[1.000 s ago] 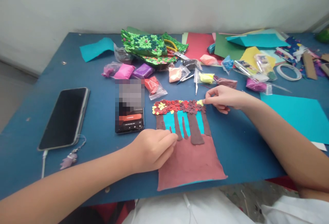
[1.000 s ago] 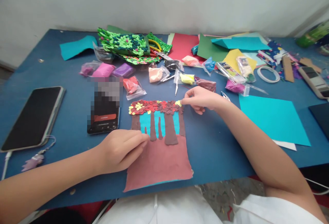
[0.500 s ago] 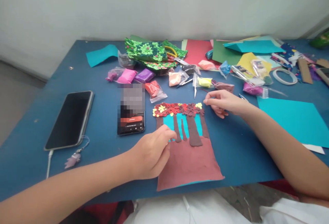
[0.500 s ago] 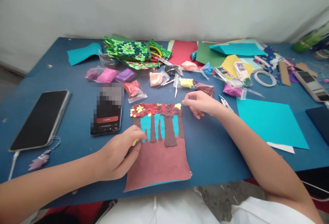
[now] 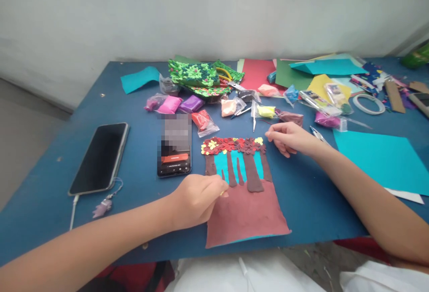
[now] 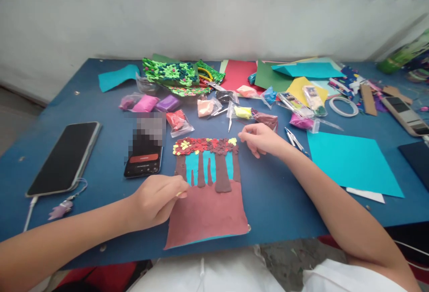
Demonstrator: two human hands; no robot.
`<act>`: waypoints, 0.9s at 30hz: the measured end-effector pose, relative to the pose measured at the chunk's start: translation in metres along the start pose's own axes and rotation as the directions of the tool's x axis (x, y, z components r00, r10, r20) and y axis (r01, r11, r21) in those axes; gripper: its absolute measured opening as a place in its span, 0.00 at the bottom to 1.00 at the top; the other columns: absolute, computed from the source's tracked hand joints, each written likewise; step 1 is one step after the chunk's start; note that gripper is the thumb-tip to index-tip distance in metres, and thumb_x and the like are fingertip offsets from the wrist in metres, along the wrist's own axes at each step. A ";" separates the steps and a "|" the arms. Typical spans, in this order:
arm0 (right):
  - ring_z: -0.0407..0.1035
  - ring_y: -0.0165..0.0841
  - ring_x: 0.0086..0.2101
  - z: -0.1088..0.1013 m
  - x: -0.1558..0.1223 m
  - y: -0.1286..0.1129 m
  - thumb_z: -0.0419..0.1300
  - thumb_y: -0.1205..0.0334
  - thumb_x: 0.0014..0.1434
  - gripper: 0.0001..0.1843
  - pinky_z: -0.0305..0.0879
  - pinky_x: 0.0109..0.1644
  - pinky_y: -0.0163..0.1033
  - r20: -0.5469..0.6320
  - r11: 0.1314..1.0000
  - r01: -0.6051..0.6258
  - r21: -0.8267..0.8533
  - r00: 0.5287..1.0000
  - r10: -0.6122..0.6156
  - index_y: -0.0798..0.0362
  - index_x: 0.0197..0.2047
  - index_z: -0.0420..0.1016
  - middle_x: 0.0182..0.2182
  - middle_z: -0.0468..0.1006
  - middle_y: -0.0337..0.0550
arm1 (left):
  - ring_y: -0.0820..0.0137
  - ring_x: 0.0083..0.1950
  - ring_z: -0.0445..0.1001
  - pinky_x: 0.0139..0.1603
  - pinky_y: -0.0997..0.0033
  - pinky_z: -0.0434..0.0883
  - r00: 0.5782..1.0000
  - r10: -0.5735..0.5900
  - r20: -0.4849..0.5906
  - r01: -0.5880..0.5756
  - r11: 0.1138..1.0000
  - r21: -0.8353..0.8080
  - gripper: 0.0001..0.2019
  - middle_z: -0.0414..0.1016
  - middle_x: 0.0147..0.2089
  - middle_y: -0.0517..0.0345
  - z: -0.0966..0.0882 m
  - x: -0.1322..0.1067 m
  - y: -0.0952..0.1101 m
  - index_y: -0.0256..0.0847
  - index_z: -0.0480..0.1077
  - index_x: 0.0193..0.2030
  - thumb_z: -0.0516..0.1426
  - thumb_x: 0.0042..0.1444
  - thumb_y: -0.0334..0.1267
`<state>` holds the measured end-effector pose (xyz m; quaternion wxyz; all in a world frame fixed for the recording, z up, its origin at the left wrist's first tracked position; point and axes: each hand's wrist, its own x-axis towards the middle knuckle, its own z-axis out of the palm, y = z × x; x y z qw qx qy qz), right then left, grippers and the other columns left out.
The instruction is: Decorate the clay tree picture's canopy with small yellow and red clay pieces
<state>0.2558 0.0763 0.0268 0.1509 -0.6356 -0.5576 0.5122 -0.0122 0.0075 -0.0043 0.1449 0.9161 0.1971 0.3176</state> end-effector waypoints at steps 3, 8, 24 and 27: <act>0.57 0.24 0.08 0.000 0.000 0.000 0.50 0.68 0.60 0.13 0.44 0.10 0.26 -0.002 1.000 -0.012 -0.007 1.000 0.012 0.53 0.24 0.61 0.07 0.61 0.30 | 0.74 0.19 0.62 0.19 0.75 0.56 0.999 0.023 -0.045 -0.022 0.999 0.024 0.11 0.67 0.22 0.61 0.003 -0.003 -0.002 0.39 0.60 0.33 0.41 0.60 0.23; 0.57 0.24 0.08 0.001 0.000 -0.001 0.50 0.68 0.60 0.13 0.44 0.09 0.26 -0.002 1.000 -0.028 -0.010 1.000 0.028 0.53 0.24 0.61 0.07 0.61 0.30 | 0.75 0.19 0.63 0.19 0.76 0.57 1.000 0.021 -0.021 -0.021 1.000 0.016 0.12 0.69 0.21 0.62 0.001 0.000 -0.002 0.39 0.61 0.32 0.42 0.57 0.21; 0.56 0.24 0.08 0.001 0.002 0.001 0.50 0.66 0.60 0.11 0.44 0.10 0.26 0.006 0.999 -0.021 -0.033 1.000 0.021 0.53 0.25 0.61 0.07 0.61 0.30 | 0.74 0.16 0.54 0.19 0.70 0.50 0.997 0.065 0.031 -0.066 0.997 0.035 0.29 0.57 0.13 0.63 -0.007 0.005 0.003 0.39 0.58 0.16 0.41 0.69 0.46; 0.56 0.24 0.08 0.001 0.002 0.001 0.50 0.65 0.59 0.11 0.44 0.09 0.26 0.008 0.999 -0.017 -0.033 1.000 0.018 0.53 0.25 0.61 0.06 0.61 0.31 | 0.73 0.16 0.51 0.19 0.69 0.50 0.998 0.053 0.045 -0.053 0.999 0.012 0.32 0.56 0.13 0.61 -0.008 0.005 0.002 0.40 0.57 0.14 0.35 0.68 0.50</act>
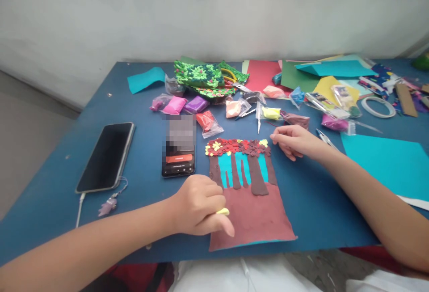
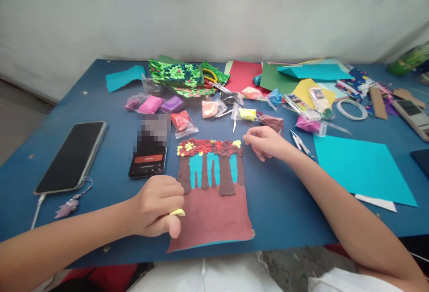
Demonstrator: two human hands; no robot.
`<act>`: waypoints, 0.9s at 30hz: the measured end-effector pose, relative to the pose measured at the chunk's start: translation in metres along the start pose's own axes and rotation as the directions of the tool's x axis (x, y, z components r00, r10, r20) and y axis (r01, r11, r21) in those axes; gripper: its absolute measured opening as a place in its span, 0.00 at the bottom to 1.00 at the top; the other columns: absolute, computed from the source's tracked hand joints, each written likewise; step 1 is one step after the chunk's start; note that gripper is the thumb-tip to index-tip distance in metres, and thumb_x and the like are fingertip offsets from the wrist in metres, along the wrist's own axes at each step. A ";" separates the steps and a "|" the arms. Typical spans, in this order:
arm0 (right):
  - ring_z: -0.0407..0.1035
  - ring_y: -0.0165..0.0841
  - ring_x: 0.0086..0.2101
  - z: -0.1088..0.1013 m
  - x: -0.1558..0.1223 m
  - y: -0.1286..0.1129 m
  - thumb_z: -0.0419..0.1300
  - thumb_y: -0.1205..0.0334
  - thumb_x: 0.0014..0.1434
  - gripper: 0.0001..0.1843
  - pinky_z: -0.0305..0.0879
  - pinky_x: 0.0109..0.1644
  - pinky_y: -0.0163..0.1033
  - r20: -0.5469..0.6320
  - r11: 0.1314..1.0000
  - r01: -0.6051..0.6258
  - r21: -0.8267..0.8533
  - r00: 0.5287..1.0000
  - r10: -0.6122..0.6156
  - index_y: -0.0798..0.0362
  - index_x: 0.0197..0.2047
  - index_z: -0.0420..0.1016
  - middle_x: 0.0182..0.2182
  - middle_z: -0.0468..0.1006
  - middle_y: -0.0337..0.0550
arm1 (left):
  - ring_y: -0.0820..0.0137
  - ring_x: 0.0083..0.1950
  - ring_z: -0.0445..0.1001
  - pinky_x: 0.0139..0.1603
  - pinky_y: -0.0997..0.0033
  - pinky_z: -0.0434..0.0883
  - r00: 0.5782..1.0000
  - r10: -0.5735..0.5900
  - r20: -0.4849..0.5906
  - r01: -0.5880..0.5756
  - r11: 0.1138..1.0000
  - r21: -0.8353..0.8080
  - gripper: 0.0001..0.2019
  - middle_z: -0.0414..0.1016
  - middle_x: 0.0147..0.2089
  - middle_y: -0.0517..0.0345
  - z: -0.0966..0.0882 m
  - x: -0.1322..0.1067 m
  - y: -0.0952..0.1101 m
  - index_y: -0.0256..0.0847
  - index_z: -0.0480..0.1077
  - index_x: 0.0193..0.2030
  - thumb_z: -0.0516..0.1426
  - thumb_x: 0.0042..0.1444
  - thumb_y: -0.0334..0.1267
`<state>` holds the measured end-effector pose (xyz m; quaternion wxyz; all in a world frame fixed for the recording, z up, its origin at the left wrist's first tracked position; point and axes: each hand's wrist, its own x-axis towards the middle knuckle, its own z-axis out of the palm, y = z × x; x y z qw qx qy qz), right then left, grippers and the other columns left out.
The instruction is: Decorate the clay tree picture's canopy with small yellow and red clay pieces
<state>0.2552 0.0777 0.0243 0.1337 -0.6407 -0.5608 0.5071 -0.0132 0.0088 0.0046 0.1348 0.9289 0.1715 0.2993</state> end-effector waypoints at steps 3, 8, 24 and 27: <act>0.56 0.24 0.08 0.000 0.000 0.000 0.52 0.64 0.59 0.11 0.45 0.09 0.26 0.002 1.000 0.005 0.001 1.000 -0.005 0.53 0.25 0.62 0.07 0.61 0.31 | 0.72 0.17 0.51 0.19 0.68 0.51 1.000 -0.010 0.012 0.011 1.000 -0.023 0.32 0.56 0.14 0.60 0.000 -0.001 0.000 0.40 0.56 0.14 0.33 0.69 0.46; 0.56 0.24 0.08 0.000 -0.001 0.001 0.52 0.63 0.59 0.11 0.46 0.10 0.26 0.007 1.000 0.015 0.004 1.000 -0.015 0.53 0.25 0.62 0.07 0.62 0.31 | 0.73 0.20 0.58 0.21 0.72 0.57 0.989 -0.143 -0.031 0.140 0.986 -0.092 0.20 0.62 0.18 0.60 0.002 -0.001 0.003 0.38 0.62 0.22 0.42 0.66 0.33; 0.57 0.24 0.08 0.000 -0.001 0.001 0.55 0.63 0.59 0.12 0.45 0.09 0.26 0.007 1.000 0.014 0.027 1.000 -0.014 0.53 0.24 0.62 0.07 0.62 0.30 | 0.77 0.29 0.76 0.29 0.81 0.73 0.895 -0.446 -0.030 0.403 0.834 -0.377 0.14 0.78 0.34 0.58 0.004 -0.003 0.002 0.37 0.68 0.46 0.45 0.60 0.22; 0.57 0.24 0.08 0.000 -0.002 0.000 0.54 0.63 0.59 0.12 0.46 0.09 0.26 0.008 1.000 0.011 0.026 1.000 -0.011 0.53 0.24 0.62 0.07 0.62 0.30 | 0.77 0.25 0.76 0.28 0.81 0.73 0.919 -0.387 -0.070 0.334 0.863 -0.380 0.12 0.78 0.29 0.59 0.002 -0.004 0.002 0.36 0.69 0.40 0.47 0.60 0.23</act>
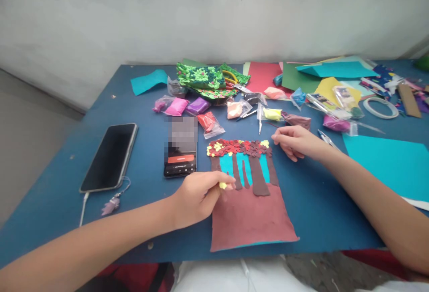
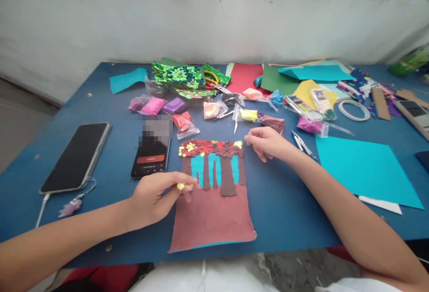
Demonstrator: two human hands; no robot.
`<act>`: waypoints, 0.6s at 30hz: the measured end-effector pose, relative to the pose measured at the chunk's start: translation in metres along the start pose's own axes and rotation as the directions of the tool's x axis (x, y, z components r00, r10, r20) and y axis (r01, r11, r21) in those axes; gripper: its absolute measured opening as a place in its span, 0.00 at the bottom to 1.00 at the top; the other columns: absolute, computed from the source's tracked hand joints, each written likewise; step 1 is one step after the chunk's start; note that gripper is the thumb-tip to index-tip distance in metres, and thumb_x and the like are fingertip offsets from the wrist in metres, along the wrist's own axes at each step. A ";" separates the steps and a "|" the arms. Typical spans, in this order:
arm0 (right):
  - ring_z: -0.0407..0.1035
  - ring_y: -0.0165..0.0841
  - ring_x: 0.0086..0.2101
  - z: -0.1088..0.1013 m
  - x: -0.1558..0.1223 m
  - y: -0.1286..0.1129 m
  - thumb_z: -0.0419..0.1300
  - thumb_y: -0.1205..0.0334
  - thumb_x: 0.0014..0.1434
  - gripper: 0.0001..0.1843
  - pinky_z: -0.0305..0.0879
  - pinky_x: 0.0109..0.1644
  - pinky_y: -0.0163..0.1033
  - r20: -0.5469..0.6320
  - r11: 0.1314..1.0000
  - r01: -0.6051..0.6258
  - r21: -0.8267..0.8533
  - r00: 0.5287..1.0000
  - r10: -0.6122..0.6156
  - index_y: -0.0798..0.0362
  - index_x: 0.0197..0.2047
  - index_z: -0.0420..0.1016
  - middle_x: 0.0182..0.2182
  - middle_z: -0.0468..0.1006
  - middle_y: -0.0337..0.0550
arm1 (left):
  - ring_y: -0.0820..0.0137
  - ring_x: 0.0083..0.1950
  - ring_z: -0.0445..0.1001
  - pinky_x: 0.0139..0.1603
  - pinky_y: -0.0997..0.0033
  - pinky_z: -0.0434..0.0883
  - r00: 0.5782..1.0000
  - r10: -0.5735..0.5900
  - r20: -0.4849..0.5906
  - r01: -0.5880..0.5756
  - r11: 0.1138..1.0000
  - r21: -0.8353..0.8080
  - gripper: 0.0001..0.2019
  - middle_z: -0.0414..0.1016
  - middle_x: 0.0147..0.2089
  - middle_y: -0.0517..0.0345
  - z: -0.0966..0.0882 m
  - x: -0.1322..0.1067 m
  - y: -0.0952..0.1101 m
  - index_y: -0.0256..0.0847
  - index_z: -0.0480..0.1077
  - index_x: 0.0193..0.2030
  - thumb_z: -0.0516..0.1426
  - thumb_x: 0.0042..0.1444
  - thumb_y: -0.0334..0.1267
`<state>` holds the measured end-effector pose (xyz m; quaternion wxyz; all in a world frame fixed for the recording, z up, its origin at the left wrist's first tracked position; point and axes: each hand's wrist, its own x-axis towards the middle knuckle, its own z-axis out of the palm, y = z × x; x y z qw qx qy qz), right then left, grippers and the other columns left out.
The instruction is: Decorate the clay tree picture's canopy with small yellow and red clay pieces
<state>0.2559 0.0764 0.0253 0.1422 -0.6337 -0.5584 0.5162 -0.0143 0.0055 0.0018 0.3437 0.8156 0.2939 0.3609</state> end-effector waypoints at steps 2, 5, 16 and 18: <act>0.57 0.24 0.08 0.000 0.000 -0.001 0.54 0.63 0.59 0.12 0.46 0.09 0.26 0.001 1.000 -0.001 0.000 1.000 0.001 0.53 0.24 0.61 0.07 0.62 0.30 | 0.78 0.22 0.74 0.25 0.82 0.70 0.997 0.073 -0.011 -0.072 0.997 0.027 0.10 0.76 0.26 0.61 -0.001 0.000 -0.001 0.37 0.69 0.38 0.47 0.61 0.25; 0.57 0.24 0.08 -0.001 -0.001 -0.001 0.55 0.60 0.58 0.12 0.45 0.09 0.26 0.006 1.000 0.000 0.005 1.000 0.000 0.53 0.24 0.61 0.07 0.61 0.30 | 0.79 0.19 0.70 0.21 0.82 0.65 0.992 0.122 0.019 -0.123 0.989 0.078 0.14 0.71 0.20 0.64 -0.002 0.001 -0.002 0.38 0.67 0.30 0.46 0.65 0.30; 0.57 0.24 0.08 -0.001 0.000 -0.001 0.54 0.60 0.57 0.11 0.46 0.09 0.26 0.006 1.000 0.002 -0.003 1.000 -0.002 0.53 0.25 0.61 0.08 0.62 0.30 | 0.81 0.18 0.64 0.20 0.83 0.61 0.999 0.018 0.051 -0.019 1.000 0.010 0.24 0.64 0.18 0.65 -0.005 0.005 0.004 0.38 0.62 0.23 0.40 0.70 0.39; 0.57 0.24 0.08 -0.001 0.000 -0.001 0.54 0.60 0.57 0.10 0.46 0.09 0.26 0.007 1.000 0.001 -0.005 1.000 -0.001 0.53 0.25 0.61 0.08 0.61 0.30 | 0.80 0.18 0.63 0.19 0.81 0.60 0.998 -0.026 0.062 0.027 0.999 -0.026 0.22 0.63 0.19 0.65 -0.005 0.004 0.003 0.38 0.61 0.25 0.40 0.70 0.40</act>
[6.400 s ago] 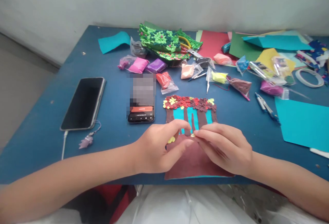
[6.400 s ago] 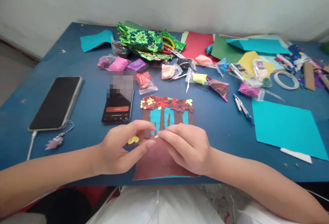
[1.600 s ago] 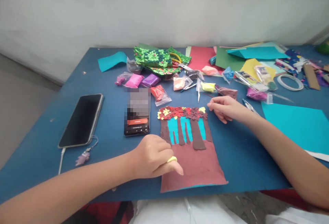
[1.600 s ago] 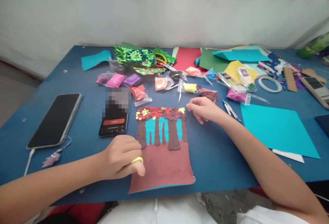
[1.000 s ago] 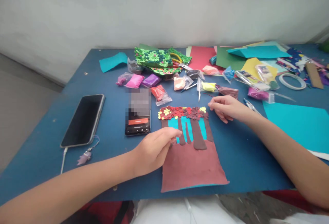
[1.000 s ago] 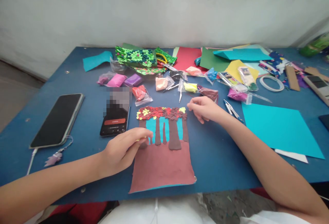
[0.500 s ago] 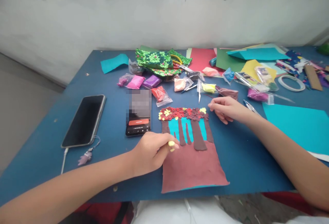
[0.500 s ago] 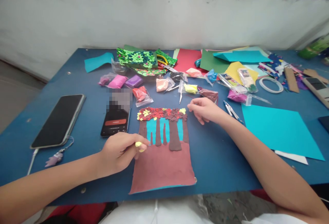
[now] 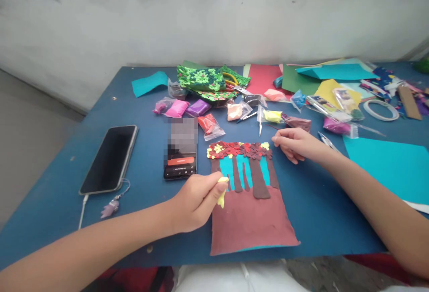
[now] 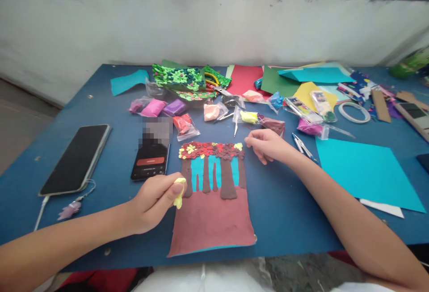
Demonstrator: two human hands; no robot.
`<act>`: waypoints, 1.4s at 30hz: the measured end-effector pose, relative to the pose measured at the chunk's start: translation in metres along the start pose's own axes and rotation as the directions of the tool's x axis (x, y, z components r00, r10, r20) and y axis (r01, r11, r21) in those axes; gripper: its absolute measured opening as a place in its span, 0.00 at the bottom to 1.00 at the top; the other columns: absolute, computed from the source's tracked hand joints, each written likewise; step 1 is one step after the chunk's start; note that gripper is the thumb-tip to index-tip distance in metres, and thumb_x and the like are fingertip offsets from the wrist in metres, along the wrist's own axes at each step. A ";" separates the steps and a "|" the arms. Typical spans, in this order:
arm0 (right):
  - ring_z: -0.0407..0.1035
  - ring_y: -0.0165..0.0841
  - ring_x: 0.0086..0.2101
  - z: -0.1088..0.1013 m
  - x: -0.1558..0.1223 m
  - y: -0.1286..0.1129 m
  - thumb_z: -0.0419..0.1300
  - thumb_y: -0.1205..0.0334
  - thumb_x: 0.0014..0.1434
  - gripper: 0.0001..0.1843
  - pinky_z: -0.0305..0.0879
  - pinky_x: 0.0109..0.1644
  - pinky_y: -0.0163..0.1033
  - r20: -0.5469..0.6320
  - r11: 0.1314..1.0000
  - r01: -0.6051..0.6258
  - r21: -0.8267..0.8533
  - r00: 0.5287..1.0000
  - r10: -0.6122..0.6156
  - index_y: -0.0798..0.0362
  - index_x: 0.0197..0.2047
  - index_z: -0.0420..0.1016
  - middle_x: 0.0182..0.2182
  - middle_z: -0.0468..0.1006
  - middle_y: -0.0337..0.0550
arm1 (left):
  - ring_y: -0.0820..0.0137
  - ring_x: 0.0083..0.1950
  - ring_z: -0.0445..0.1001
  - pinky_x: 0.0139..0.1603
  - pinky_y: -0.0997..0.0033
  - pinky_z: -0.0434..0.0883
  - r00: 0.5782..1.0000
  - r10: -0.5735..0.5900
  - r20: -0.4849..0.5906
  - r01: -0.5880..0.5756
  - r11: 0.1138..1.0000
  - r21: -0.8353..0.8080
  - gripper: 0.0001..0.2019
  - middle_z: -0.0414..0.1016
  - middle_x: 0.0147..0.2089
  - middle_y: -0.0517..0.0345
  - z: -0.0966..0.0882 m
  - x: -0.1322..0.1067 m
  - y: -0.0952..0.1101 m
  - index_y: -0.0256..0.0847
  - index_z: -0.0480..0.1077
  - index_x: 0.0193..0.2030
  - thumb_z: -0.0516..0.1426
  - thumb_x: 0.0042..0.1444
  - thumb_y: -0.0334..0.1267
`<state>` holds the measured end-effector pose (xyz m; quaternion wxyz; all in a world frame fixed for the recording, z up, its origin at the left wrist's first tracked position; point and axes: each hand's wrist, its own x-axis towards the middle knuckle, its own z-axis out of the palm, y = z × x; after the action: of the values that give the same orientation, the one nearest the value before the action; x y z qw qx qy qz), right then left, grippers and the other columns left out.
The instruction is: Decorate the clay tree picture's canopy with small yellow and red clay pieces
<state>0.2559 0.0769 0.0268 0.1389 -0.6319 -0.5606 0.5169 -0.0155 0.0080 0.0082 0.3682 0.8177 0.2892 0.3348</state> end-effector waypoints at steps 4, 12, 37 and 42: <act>0.57 0.24 0.08 -0.001 0.000 0.001 0.54 0.59 0.57 0.10 0.45 0.09 0.26 0.005 1.000 0.003 0.001 1.000 -0.003 0.53 0.25 0.61 0.08 0.61 0.30 | 0.79 0.21 0.64 0.21 0.80 0.63 0.994 -0.104 0.015 0.105 0.986 -0.130 0.17 0.66 0.24 0.62 0.003 -0.002 -0.003 0.38 0.62 0.31 0.42 0.69 0.42; 0.57 0.24 0.08 -0.002 0.002 0.003 0.55 0.59 0.57 0.11 0.45 0.09 0.26 0.009 1.000 0.006 0.012 1.000 -0.006 0.53 0.25 0.62 0.08 0.61 0.29 | 0.75 0.23 0.72 0.18 0.81 0.65 0.906 -0.421 -0.038 0.330 0.760 -0.559 0.14 0.71 0.25 0.61 0.012 0.004 -0.004 0.39 0.59 0.33 0.56 0.61 0.47; 0.56 0.24 0.08 0.000 0.001 0.001 0.52 0.62 0.60 0.11 0.46 0.10 0.26 0.000 1.000 -0.002 0.001 1.000 0.002 0.53 0.25 0.61 0.07 0.61 0.29 | 0.73 0.30 0.71 0.28 0.78 0.69 0.920 -0.391 -0.015 0.357 0.855 -0.377 0.05 0.75 0.29 0.56 0.001 0.012 0.003 0.36 0.77 0.28 0.59 0.49 0.27; 0.56 0.24 0.08 0.000 0.001 0.001 0.51 0.63 0.60 0.11 0.46 0.09 0.26 -0.007 1.000 -0.011 -0.009 1.000 0.011 0.53 0.25 0.61 0.07 0.61 0.29 | 0.77 0.21 0.68 0.23 0.80 0.65 0.893 -0.436 0.114 0.444 0.812 -0.380 0.08 0.72 0.22 0.59 0.000 0.010 0.006 0.35 0.75 0.27 0.57 0.54 0.33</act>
<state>0.2559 0.0777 0.0253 0.1351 -0.6371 -0.5592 0.5130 -0.0081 0.0122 0.0162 0.5961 0.6405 0.3926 0.2833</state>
